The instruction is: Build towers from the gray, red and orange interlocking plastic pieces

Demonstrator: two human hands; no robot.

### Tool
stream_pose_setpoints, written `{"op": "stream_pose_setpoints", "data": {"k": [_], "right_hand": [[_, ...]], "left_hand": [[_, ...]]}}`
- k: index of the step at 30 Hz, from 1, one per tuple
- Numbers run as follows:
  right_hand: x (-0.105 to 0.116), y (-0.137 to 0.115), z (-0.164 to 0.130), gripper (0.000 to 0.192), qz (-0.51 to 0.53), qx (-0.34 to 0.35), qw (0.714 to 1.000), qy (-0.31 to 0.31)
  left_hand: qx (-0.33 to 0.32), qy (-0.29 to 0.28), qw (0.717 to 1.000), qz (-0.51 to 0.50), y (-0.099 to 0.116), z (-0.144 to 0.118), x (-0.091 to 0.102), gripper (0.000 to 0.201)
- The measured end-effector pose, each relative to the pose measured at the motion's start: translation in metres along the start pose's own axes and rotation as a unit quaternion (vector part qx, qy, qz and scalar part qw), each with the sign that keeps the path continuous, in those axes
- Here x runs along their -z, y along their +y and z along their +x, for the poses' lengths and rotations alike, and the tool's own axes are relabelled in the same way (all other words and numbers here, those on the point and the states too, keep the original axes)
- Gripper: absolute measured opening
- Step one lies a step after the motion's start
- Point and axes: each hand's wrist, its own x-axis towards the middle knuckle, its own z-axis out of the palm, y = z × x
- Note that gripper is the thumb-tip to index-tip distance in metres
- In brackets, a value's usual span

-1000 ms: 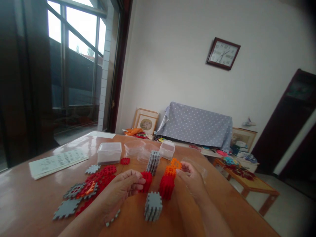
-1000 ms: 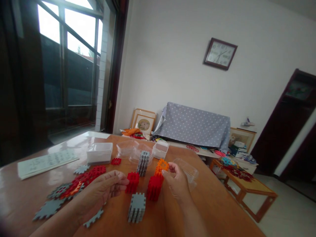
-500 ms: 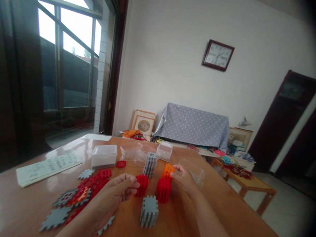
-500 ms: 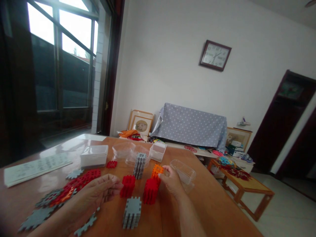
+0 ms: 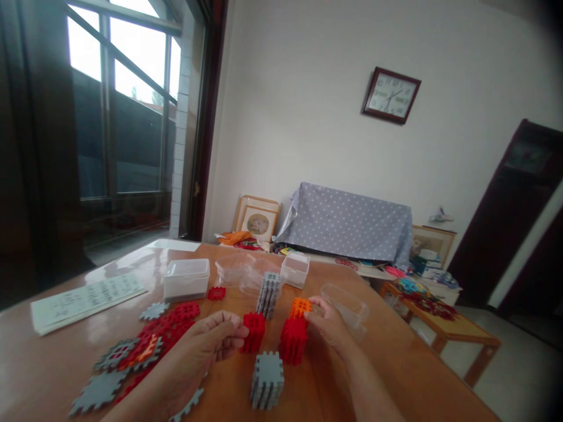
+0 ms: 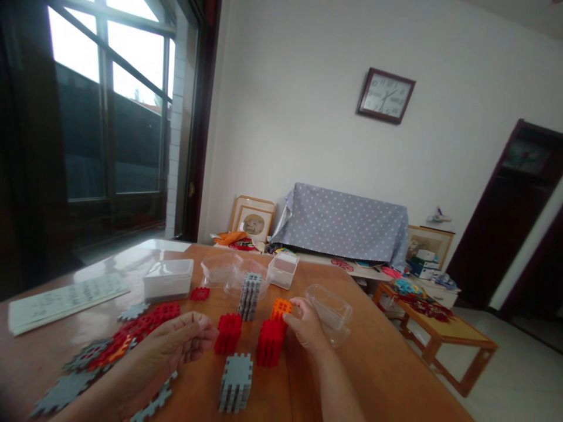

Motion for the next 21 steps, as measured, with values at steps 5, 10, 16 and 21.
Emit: {"op": "stream_pose_setpoints", "data": {"k": [5,10,16,21], "right_hand": [[-0.001,-0.001,-0.001,0.038,0.005,-0.001,1.0,-0.005],[-0.001,0.001,-0.001,0.044,0.019,-0.02,1.0,0.001],[0.007,-0.011,-0.004,0.051,0.037,-0.055,0.996,0.053],[0.012,-0.047,-0.007,0.048,0.07,-0.059,0.993,0.076]], "left_hand": [[0.0,0.006,1.0,0.001,-0.003,0.002,0.001,0.036],[0.002,0.001,1.0,0.012,-0.004,0.003,0.003,0.036],[-0.012,0.008,1.0,-0.002,-0.002,0.006,0.01,0.036],[-0.06,0.091,0.994,-0.028,0.008,0.011,0.03,0.036]]}}
